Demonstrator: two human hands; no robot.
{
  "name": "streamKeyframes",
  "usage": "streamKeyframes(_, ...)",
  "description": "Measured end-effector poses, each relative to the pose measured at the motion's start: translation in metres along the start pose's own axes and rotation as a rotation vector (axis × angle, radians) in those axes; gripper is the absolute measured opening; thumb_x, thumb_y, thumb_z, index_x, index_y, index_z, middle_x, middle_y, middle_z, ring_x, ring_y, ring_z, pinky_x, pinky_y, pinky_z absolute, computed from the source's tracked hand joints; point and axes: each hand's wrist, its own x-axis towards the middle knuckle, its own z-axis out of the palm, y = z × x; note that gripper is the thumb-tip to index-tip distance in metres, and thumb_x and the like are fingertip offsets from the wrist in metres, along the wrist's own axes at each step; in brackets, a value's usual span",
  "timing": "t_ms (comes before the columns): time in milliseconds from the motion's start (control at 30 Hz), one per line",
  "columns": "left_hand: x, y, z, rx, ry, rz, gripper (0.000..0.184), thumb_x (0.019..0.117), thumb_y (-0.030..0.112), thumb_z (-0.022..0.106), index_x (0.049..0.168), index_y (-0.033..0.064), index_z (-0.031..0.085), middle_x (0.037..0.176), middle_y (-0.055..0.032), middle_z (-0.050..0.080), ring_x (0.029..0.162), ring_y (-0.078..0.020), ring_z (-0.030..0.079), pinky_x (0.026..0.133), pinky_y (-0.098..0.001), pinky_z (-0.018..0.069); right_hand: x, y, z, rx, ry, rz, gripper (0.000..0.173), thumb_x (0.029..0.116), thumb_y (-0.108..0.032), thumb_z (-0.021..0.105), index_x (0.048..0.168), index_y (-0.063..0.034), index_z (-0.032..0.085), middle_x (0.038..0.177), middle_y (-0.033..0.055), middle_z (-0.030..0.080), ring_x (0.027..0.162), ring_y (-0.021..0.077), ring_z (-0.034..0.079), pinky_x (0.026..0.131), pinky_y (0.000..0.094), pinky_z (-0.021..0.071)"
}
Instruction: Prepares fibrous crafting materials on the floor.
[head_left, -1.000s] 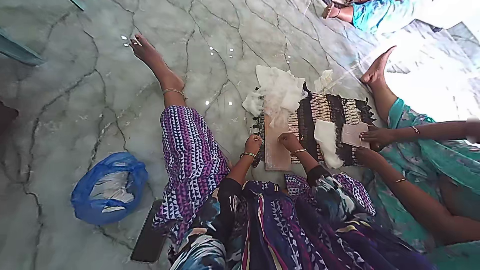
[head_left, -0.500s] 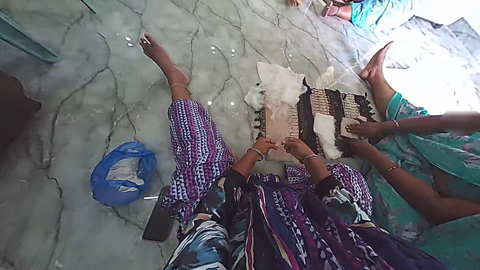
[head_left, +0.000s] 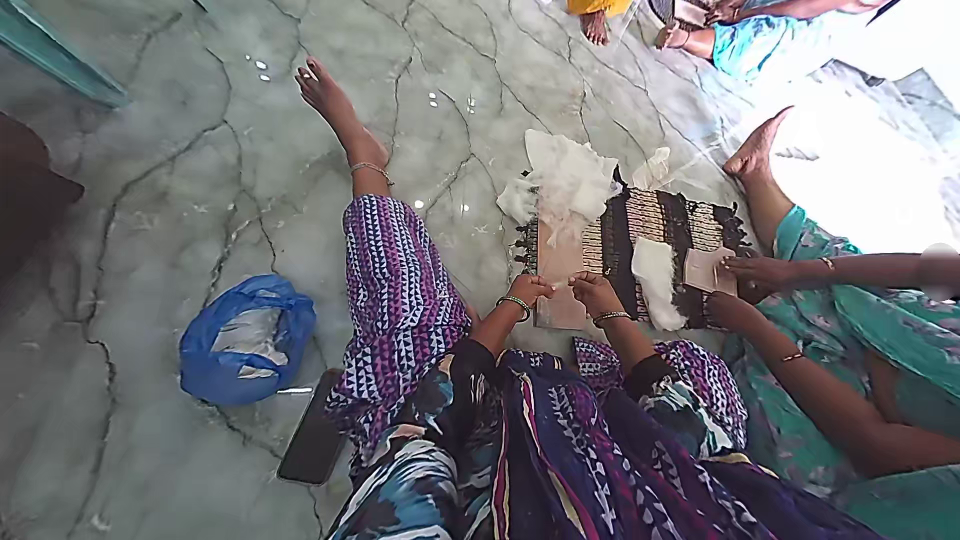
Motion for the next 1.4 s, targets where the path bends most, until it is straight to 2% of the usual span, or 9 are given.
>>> streamKeyframes(133,0.004,0.000,0.003,0.026,0.010,-0.003,0.018,0.0981,0.007,0.067,0.112,-0.0042,0.067,0.091,-0.0055,0.065,0.063,-0.0041,0.044,0.058,-0.0227,0.0379,0.002,-0.003,0.003,-0.039,-0.075,0.094,0.008,0.1016,0.000,0.057,0.107,-0.0005,0.062,0.083,-0.0009,0.065,0.063,0.0035,0.056,0.059,0.0199,0.0466)
streamKeyframes(267,0.006,-0.001,0.005,0.050,0.029,0.000,0.017,0.0977,0.006,0.068,0.111,-0.0047,0.067,0.095,-0.0071,0.063,0.071,-0.0073,0.048,0.066,-0.0255,0.0415,0.009,0.005,0.002,-0.058,-0.026,0.078,0.008,0.0986,0.004,0.058,0.095,0.0004,0.064,0.073,-0.0026,0.064,0.055,0.0015,0.051,0.056,0.0188,0.0448)
streamKeyframes(400,0.021,-0.011,0.005,0.115,0.021,0.076,0.049,0.1057,0.018,0.060,0.147,-0.0061,0.048,0.137,-0.0288,0.059,0.123,-0.0325,0.060,0.109,-0.0441,0.0446,0.025,0.010,-0.003,-0.207,0.050,0.033,0.003,0.0970,0.002,0.064,0.097,0.0044,0.066,0.075,0.0010,0.065,0.057,0.0019,0.051,0.056,0.0188,0.0443)
streamKeyframes(533,0.027,-0.012,0.007,0.472,0.077,0.125,0.044,0.1133,0.019,0.035,0.154,0.0074,0.047,0.152,-0.0246,0.051,0.139,-0.0392,0.051,0.116,-0.0548,0.0391,0.040,0.017,-0.010,-0.682,0.115,-0.037,0.035,0.0940,-0.005,0.070,0.126,0.0065,0.064,0.113,0.0224,0.069,0.101,0.0265,0.067,0.094,0.0403,0.0521)
streamKeyframes(667,0.019,-0.004,0.011,0.757,0.078,0.092,0.046,0.1083,0.008,0.039,0.151,0.0162,0.054,0.149,-0.0250,0.050,0.129,-0.0380,0.059,0.110,-0.0511,0.0473,0.044,0.031,-0.017,-0.899,0.186,-0.055,0.055,0.0921,-0.017,0.074,0.141,0.0000,0.057,0.135,0.0272,0.059,0.121,0.0384,0.060,0.104,0.0496,0.0479)
streamKeyframes(967,0.025,-0.017,0.031,0.855,0.048,0.092,0.053,0.1024,-0.002,0.040,0.150,0.0141,0.056,0.152,-0.0259,0.047,0.130,-0.0399,0.058,0.108,-0.0520,0.0484,0.038,0.042,-0.020,-0.914,0.241,-0.061,0.061,0.0941,-0.024,0.074,0.146,0.0000,0.052,0.137,0.0289,0.057,0.122,0.0405,0.061,0.105,0.0503,0.0490)
streamKeyframes(1133,0.026,-0.020,0.031,0.864,0.074,0.049,0.056,0.1006,-0.004,0.042,0.152,0.0142,0.053,0.155,-0.0255,0.044,0.129,-0.0411,0.059,0.107,-0.0529,0.0501,0.028,0.043,-0.017,-1.062,0.213,-0.243,0.050,0.0983,-0.022,0.064,0.143,-0.0011,0.056,0.142,0.0264,0.056,0.130,0.0440,0.055,0.106,0.0605,0.0416)
streamKeyframes(1267,0.027,-0.021,0.034,0.895,0.077,0.031,0.055,0.1016,-0.002,0.042,0.152,0.0157,0.053,0.155,-0.0253,0.044,0.126,-0.0413,0.061,0.104,-0.0530,0.0515,0.024,0.056,-0.014,-1.285,-0.048,-0.511,0.050,0.1049,-0.014,0.043,0.152,0.0017,0.046,0.163,0.0202,0.039,0.152,0.0386,0.035,0.124,0.0591,0.0221)
streamKeyframes(1400,0.027,-0.020,0.033,0.899,0.058,0.045,0.050,0.1039,0.004,0.046,0.153,0.0129,0.051,0.155,-0.0259,0.043,0.129,-0.0403,0.059,0.107,-0.0515,0.0504,0.020,0.060,-0.009,-1.451,-0.319,-0.334,0.071,0.1089,-0.043,0.033,0.162,0.0017,0.021,0.171,0.0188,0.017,0.160,0.0341,0.015,0.127,0.0554,0.0115)
